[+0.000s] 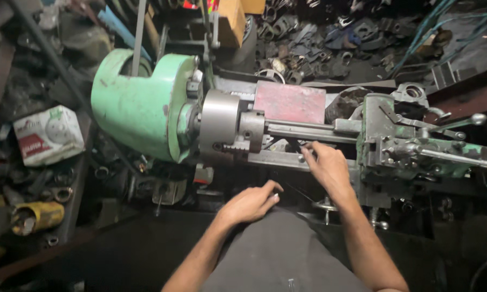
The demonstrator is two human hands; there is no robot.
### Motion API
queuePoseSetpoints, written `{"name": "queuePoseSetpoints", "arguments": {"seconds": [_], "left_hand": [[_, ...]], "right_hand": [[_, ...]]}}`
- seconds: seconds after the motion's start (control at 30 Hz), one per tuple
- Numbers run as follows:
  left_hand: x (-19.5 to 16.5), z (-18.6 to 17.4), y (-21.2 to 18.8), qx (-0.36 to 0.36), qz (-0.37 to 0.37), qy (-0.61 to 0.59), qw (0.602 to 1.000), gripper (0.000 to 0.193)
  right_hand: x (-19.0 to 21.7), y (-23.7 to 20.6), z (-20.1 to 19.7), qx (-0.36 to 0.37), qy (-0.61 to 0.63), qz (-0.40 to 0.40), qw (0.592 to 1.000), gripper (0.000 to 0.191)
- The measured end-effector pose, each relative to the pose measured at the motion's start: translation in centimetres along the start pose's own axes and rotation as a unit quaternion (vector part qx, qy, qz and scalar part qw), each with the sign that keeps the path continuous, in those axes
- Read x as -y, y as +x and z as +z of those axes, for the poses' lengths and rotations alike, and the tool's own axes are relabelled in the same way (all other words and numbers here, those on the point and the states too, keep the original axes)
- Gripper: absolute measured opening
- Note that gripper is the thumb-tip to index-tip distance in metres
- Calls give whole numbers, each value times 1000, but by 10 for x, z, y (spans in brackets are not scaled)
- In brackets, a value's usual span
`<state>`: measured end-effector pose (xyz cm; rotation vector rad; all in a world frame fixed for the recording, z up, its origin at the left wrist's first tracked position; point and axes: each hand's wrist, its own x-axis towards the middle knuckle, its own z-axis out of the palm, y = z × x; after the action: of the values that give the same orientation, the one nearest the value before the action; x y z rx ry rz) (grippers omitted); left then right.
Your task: The person operates a metal lathe, adjusting the chuck and tool post while the machine spins a cylindrical metal workpiece. They use a wrench to tighten components and a file to smooth the surface of the rotating metal.
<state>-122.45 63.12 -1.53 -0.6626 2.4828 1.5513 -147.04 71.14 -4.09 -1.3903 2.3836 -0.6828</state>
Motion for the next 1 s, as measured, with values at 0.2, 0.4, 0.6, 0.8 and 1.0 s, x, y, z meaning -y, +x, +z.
{"name": "queuePoseSetpoints", "arguments": {"seconds": [0.2, 0.4, 0.6, 0.8, 1.0], "left_hand": [[-22, 11, 3, -96, 8, -93, 991, 67], [50, 45, -25, -62, -118, -41, 990, 56], [151, 92, -108, -44, -407, -88, 908, 62], [135, 141, -121, -78, -523, -549, 647, 77], [131, 92, -96, -88, -382, -314, 865, 64]], "right_hand": [[11, -32, 46, 197, 615, 258, 718, 44], [-24, -76, 109, 267, 689, 351, 575, 24], [-52, -103, 99, 367, 250, 193, 875, 38], [-61, -119, 82, 461, -5, 100, 882, 50], [-72, -115, 65, 426, 2, 79, 901, 51]]}}
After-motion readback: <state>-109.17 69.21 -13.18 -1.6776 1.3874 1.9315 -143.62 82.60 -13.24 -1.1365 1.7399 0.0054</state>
